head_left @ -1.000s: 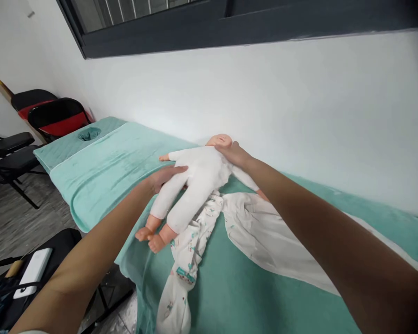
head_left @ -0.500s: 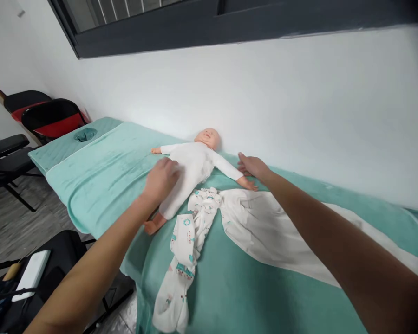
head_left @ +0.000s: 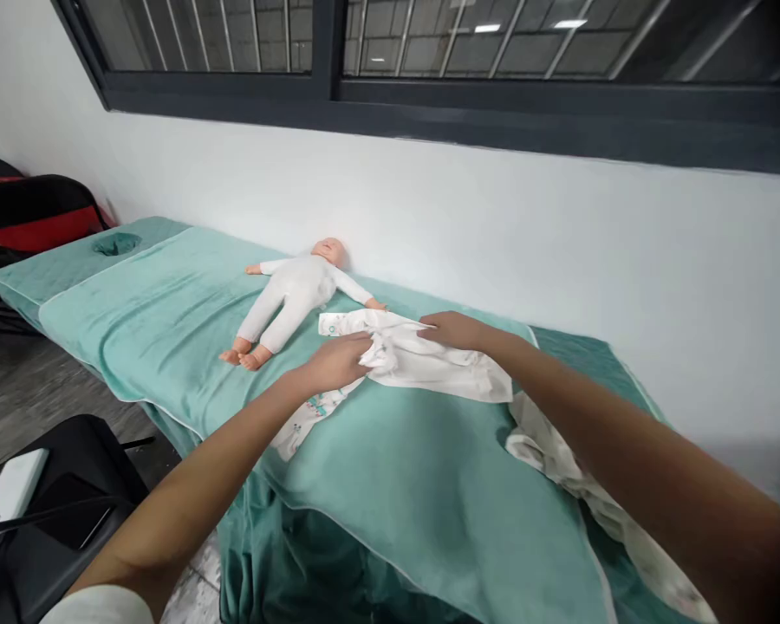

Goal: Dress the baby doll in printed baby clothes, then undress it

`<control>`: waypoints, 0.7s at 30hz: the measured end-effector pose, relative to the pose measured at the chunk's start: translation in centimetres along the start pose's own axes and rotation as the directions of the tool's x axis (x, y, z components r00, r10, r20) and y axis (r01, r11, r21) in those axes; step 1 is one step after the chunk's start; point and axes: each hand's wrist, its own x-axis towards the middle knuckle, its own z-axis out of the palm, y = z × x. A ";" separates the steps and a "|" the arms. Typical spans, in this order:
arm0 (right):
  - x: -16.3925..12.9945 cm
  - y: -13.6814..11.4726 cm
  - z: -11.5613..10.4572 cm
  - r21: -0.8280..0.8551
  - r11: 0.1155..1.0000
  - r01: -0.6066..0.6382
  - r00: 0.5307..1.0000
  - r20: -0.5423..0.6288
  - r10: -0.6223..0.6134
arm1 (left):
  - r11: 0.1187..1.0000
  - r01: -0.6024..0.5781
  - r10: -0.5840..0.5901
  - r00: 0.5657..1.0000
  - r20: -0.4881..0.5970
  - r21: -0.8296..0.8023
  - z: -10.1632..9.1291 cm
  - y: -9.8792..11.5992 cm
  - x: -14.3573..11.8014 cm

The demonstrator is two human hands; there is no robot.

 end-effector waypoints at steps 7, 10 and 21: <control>-13.3 -8.9 -5.7 0.263 0.899 0.350 0.934 -0.021 -0.357 | 0.962 -0.273 0.260 0.882 -0.394 0.023 -0.4 8.9 1.6; -18.2 -10.7 -7.1 0.288 0.871 0.398 0.916 -0.083 -0.392 | 0.983 -0.185 0.177 0.943 -0.280 -0.002 -1.1 10.5 1.6; -18.0 -6.9 7.0 0.489 0.855 0.173 0.977 0.021 -0.210 | 0.822 -0.364 -0.028 0.743 -0.669 -0.438 0.3 10.8 -5.5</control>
